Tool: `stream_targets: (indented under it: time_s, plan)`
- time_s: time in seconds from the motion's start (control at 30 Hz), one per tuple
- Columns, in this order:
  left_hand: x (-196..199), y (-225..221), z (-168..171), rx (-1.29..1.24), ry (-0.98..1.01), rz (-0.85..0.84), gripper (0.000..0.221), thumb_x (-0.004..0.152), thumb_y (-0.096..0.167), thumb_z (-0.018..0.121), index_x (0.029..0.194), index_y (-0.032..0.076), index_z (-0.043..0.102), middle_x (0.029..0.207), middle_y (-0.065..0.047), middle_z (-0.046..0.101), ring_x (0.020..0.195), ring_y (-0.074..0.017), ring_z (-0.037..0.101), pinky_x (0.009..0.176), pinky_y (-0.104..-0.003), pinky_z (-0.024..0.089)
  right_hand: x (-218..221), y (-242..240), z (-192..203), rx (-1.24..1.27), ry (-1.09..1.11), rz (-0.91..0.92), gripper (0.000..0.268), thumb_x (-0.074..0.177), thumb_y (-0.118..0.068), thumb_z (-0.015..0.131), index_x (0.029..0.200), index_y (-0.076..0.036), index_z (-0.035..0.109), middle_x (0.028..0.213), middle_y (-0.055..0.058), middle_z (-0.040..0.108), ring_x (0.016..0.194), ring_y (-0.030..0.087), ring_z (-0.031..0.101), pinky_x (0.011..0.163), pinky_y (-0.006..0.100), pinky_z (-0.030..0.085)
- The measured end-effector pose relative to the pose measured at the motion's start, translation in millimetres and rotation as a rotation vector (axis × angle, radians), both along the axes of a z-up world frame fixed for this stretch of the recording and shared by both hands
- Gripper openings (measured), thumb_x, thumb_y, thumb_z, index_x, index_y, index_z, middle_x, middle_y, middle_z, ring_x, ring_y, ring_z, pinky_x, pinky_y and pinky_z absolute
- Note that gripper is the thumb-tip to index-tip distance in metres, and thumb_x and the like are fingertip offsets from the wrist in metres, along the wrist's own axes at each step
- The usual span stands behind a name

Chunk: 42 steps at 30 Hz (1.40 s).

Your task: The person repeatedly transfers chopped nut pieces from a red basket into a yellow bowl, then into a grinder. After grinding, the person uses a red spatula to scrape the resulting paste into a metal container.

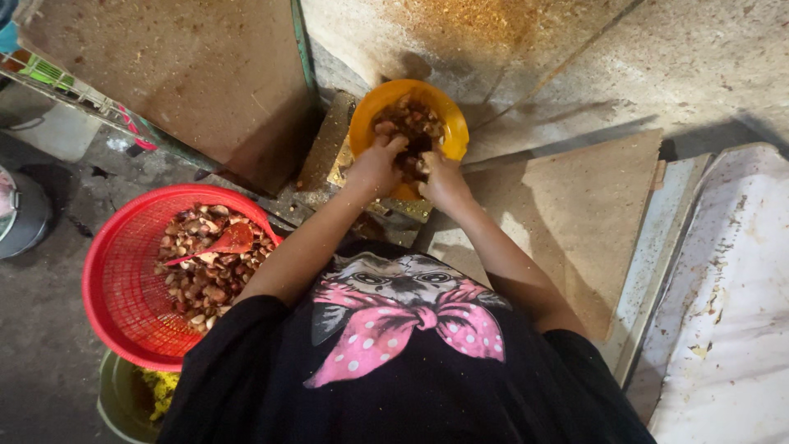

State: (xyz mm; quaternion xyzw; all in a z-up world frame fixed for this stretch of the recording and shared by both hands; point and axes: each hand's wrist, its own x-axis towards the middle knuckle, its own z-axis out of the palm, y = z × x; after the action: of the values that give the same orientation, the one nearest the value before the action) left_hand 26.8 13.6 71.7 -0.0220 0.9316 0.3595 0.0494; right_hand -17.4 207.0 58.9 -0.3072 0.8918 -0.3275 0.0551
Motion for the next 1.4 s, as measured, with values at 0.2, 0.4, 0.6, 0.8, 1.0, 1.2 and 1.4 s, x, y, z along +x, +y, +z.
stream_targets:
  time_s: [0.2, 0.4, 0.6, 0.8, 1.0, 1.2, 1.4]
  plan:
    - [-9.9, -6.5, -17.7, 0.365, 0.039, -0.078, 0.06, 0.085, 0.012, 0.075, 0.141, 0.023, 0.058, 0.131, -0.011, 0.069, 0.105, -0.0257, 0.076, 0.09, -0.039, 0.064, -5.2, 1.2, -1.0, 0.139, -0.168, -0.067, 0.041, 0.08, -0.004, 0.079, 0.117, 0.002, 0.063, 0.106, 0.021, 0.07, 0.101, 0.035, 0.07, 0.086, 0.041, 0.056]
    - [-32.0, -17.4, -31.3, 1.377, -0.133, 0.681, 0.052, 0.088, 0.011, 0.08, 0.135, 0.015, 0.06, 0.102, -0.004, 0.073, 0.073, -0.0104, 0.07, 0.059, -0.026, 0.058, -12.9, 2.2, -19.4, -0.215, -0.1, -0.172, 0.044, 0.086, -0.004, 0.078, 0.128, -0.002, 0.065, 0.111, 0.014, 0.073, 0.098, 0.022, 0.07, 0.08, 0.035, 0.058]
    - [-33.5, -64.7, -38.1, 1.45, -0.163, 0.517, 0.043, 0.086, 0.01, 0.077, 0.124, 0.011, 0.059, 0.088, -0.008, 0.07, 0.06, -0.0142, 0.063, 0.045, -0.026, 0.049, -30.2, 18.6, -28.6, -0.635, -0.729, -0.538, 0.027, 0.093, -0.014, 0.076, 0.117, -0.007, 0.066, 0.097, 0.004, 0.068, 0.062, 0.006, 0.057, 0.047, 0.02, 0.043]
    - [-23.4, -41.2, -39.3, 0.582, -0.162, 0.314, 0.049, 0.078, 0.015, 0.088, 0.122, 0.01, 0.065, 0.108, -0.008, 0.072, 0.086, -0.016, 0.073, 0.066, -0.029, 0.063, -32.3, 20.5, -28.1, -0.885, -0.712, -0.561, 0.025, 0.095, -0.023, 0.072, 0.112, -0.006, 0.064, 0.084, 0.0, 0.066, 0.056, 0.007, 0.055, 0.041, 0.021, 0.038]
    - [-27.2, 0.2, -46.6, 0.367, 0.181, 0.384, 0.052, 0.086, 0.021, 0.085, 0.13, 0.01, 0.059, 0.123, -0.019, 0.069, 0.112, -0.0368, 0.066, 0.095, -0.045, 0.053, -29.7, -5.5, -37.8, -0.674, -0.296, -0.567, 0.029, 0.105, -0.033, 0.069, 0.115, -0.006, 0.068, 0.083, 0.005, 0.063, 0.064, 0.007, 0.057, 0.057, 0.023, 0.046]
    - [-15.6, 10.4, -62.7, 0.296, 0.386, 0.162, 0.044, 0.084, 0.005, 0.073, 0.127, 0.01, 0.065, 0.14, -0.027, 0.056, 0.128, -0.0441, 0.057, 0.103, -0.045, 0.052, -27.3, -21.4, -46.6, -0.778, -0.122, -0.518, 0.033, 0.105, -0.034, 0.06, 0.119, -0.005, 0.066, 0.106, 0.003, 0.067, 0.074, 0.007, 0.061, 0.064, 0.023, 0.051]
    - [-16.8, 12.3, -73.6, 0.137, 0.075, -0.048, 0.035, 0.09, 0.01, 0.065, 0.125, 0.013, 0.067, 0.135, -0.027, 0.054, 0.115, -0.0485, 0.06, 0.1, -0.05, 0.049, -13.4, 0.7, -34.6, -0.166, 0.324, -0.161, 0.02, 0.108, -0.021, 0.062, 0.114, -0.006, 0.073, 0.109, 0.011, 0.069, 0.108, 0.03, 0.062, 0.096, 0.044, 0.048]
